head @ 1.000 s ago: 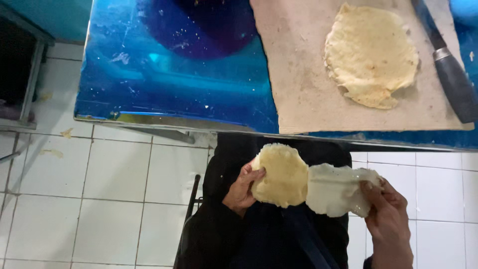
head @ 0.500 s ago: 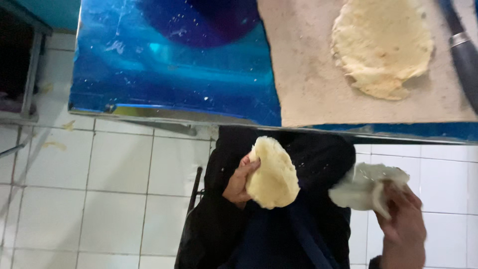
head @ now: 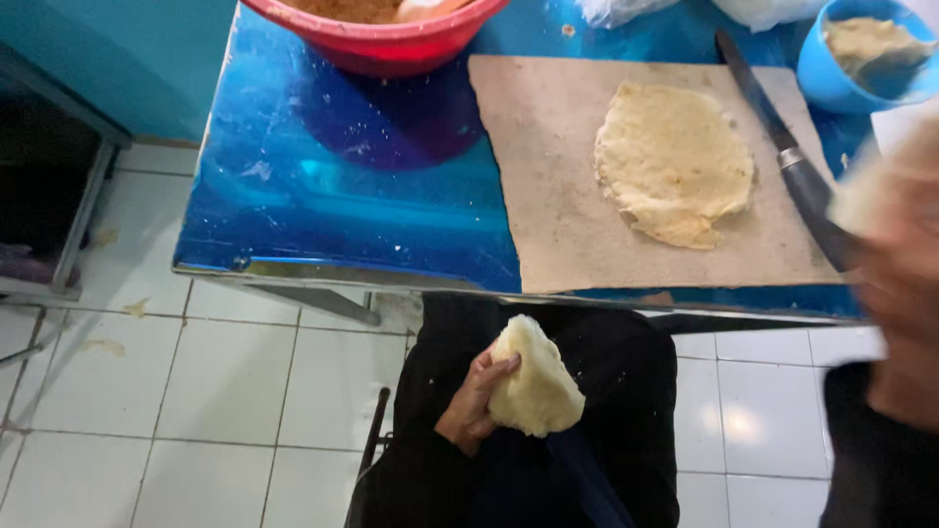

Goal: The person cuts a block of dough into smaller pieces with a knife on a cutting board, then stretches each piece by hand, pulling and thinning it into a large round wrapper while seated, and stacks the finished wrappers on the board. At the end they handle a small plastic bag.

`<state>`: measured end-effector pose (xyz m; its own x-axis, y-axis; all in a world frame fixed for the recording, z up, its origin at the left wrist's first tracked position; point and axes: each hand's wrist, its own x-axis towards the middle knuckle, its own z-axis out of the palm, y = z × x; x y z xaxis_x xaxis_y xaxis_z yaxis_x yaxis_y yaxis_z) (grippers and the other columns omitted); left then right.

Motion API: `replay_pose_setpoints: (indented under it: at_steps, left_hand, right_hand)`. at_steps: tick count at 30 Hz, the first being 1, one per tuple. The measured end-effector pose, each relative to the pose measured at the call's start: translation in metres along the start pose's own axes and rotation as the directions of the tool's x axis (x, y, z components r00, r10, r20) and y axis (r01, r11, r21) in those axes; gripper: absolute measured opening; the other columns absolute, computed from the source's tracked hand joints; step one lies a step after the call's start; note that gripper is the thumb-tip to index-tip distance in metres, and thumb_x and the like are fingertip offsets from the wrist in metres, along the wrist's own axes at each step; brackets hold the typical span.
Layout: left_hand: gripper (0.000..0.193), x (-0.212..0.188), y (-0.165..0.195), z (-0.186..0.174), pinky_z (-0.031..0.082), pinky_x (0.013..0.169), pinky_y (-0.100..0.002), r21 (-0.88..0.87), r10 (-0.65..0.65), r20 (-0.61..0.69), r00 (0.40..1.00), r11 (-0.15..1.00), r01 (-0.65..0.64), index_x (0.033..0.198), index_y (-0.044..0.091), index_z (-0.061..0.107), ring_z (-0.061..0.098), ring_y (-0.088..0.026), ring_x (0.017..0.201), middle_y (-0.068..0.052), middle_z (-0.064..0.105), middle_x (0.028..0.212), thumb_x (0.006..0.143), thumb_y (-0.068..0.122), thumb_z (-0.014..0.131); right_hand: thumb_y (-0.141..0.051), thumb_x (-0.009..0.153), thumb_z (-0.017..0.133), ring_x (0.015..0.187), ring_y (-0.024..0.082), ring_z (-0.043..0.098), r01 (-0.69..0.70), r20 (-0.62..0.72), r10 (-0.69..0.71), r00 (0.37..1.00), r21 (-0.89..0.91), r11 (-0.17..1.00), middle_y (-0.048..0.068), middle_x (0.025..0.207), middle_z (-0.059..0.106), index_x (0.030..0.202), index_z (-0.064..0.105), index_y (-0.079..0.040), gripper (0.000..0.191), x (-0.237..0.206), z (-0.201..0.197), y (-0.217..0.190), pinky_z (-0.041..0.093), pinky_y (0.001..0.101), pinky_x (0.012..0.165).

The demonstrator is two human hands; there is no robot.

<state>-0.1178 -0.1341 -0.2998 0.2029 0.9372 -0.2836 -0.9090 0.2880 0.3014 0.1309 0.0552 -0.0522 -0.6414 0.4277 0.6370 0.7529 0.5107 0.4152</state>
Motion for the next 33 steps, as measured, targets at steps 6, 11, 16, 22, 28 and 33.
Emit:
replay_pose_setpoints:
  at_steps: [6,11,16,22,28,33]
  left_hand:
    - [0.05,0.002,0.007,0.001,0.059,0.099,-0.043,0.035,-0.017,0.018,1.0,0.999,0.016,0.14,0.002,0.055,0.07,-0.026,0.114,-0.014,0.07,0.126,0.094,0.015,0.069]
    - [0.051,0.006,0.007,-0.009,0.059,0.097,-0.043,0.025,-0.023,0.032,0.999,0.999,0.022,0.14,0.003,0.054,0.07,-0.025,0.113,-0.013,0.069,0.125,0.094,0.014,0.071]
    - [0.053,0.008,0.003,-0.013,0.059,0.098,-0.042,0.006,-0.024,0.039,0.999,1.0,0.023,0.141,0.002,0.054,0.07,-0.024,0.112,-0.013,0.069,0.125,0.093,0.013,0.072]
    - [0.053,0.007,0.004,-0.015,0.059,0.097,-0.042,0.034,-0.031,0.004,1.0,0.999,0.031,0.141,0.002,0.054,0.071,-0.024,0.11,-0.014,0.07,0.124,0.092,0.011,0.071]
    - [0.047,0.004,0.002,-0.015,0.056,0.102,-0.044,-0.012,-0.012,0.025,1.0,1.0,0.012,0.141,0.0,0.053,0.069,-0.027,0.115,-0.016,0.069,0.127,0.096,0.011,0.065]
    - [0.047,-0.006,0.003,-0.012,0.054,0.108,-0.043,-0.117,-0.002,0.025,1.0,0.993,0.005,0.143,-0.001,0.052,0.067,-0.027,0.122,-0.015,0.066,0.133,0.098,0.014,0.059]
  right_hand:
    - [-0.003,0.09,0.074,0.093,0.029,0.071,0.125,0.042,-0.136,0.99,0.203,0.971,0.012,0.099,0.071,0.11,0.073,-0.006,0.02,0.059,0.024,-0.068,0.058,0.0388,0.074]
    - [-0.003,0.092,0.077,0.092,0.03,0.07,0.064,0.029,-0.077,0.997,0.311,0.948,0.012,0.097,0.07,0.107,0.074,-0.005,0.015,0.059,0.023,-0.075,0.058,0.0394,0.077]
    - [-0.005,0.091,0.08,0.085,0.03,0.071,0.067,0.078,-0.099,0.992,0.338,0.939,0.013,0.092,0.071,0.103,0.076,-0.003,0.013,0.058,0.027,-0.076,0.057,0.0391,0.069]
    - [-0.019,0.098,0.081,0.092,0.025,0.07,0.121,0.113,-0.162,0.98,0.306,0.944,0.008,0.099,0.071,0.107,0.076,-0.008,0.015,0.053,0.022,-0.082,0.057,0.0377,0.084]
    - [-0.032,0.089,0.083,0.103,0.024,0.061,0.17,0.129,-0.199,0.971,0.207,0.963,0.001,0.107,0.075,0.11,0.082,-0.014,0.027,0.034,-0.002,-0.082,0.045,0.0384,0.09]
    - [-0.033,0.084,0.08,0.104,0.025,0.061,0.194,0.21,-0.201,0.957,0.056,0.979,0.006,0.105,0.074,0.111,0.079,-0.013,0.033,0.009,-0.01,-0.072,0.045,0.0404,0.089]
